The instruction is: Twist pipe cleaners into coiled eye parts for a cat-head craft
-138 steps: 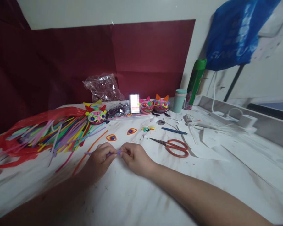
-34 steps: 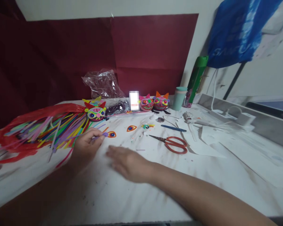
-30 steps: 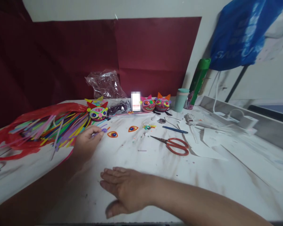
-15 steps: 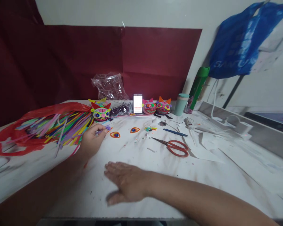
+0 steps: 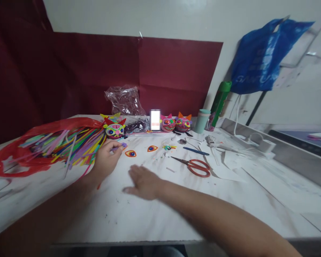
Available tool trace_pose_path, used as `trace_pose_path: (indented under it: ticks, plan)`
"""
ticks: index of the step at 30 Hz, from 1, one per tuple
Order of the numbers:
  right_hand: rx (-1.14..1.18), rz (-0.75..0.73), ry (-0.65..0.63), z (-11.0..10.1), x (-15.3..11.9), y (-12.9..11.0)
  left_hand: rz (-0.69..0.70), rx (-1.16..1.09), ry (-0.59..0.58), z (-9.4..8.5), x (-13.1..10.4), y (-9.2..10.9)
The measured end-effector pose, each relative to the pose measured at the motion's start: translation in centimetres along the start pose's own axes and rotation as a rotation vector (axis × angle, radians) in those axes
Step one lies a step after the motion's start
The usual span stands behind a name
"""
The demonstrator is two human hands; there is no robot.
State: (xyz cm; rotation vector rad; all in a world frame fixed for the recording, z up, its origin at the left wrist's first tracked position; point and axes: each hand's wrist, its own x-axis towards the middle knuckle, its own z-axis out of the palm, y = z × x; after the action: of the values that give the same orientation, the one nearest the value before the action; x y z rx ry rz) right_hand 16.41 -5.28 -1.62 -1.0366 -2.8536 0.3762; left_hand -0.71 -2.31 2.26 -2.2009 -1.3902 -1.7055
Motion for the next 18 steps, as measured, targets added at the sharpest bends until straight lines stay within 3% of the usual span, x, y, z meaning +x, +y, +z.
trace_pose_path:
  ticks: [2, 4, 6, 9, 12, 14, 17, 18]
  plan:
    - [-0.074, 0.235, 0.086, -0.5, -1.0, 2.3, -0.004, 0.007, 0.018, -0.2, 0.2, -0.1]
    - [-0.12, 0.324, 0.174, -0.6, -1.8, 3.0, -0.009, 0.014, 0.03, -0.4, 0.4, -0.2]
    - [-0.094, 0.181, 0.196, -0.2, -1.5, 1.4, -0.011, 0.023, 0.033, -0.3, 0.4, -0.3]
    - [0.013, -0.112, 0.101, 0.8, 0.6, -2.7, -0.005, 0.044, 0.033, -0.2, 0.4, -0.5]
    - [0.055, -0.155, -0.011, 1.0, 2.3, -3.6, 0.003, 0.065, 0.045, -0.3, 0.4, -0.8]
    - [0.007, -0.04, 0.009, 0.6, 2.1, -1.8, 0.007, 0.071, 0.055, -0.4, 0.5, -0.9]
    - [-0.115, 0.279, 0.149, 0.3, 0.7, 1.4, 0.013, 0.074, 0.063, -0.5, 0.7, -1.0]
    - [-0.136, 0.304, 0.194, 0.4, 0.5, 1.7, 0.016, 0.074, 0.061, -0.5, 0.7, -1.1]
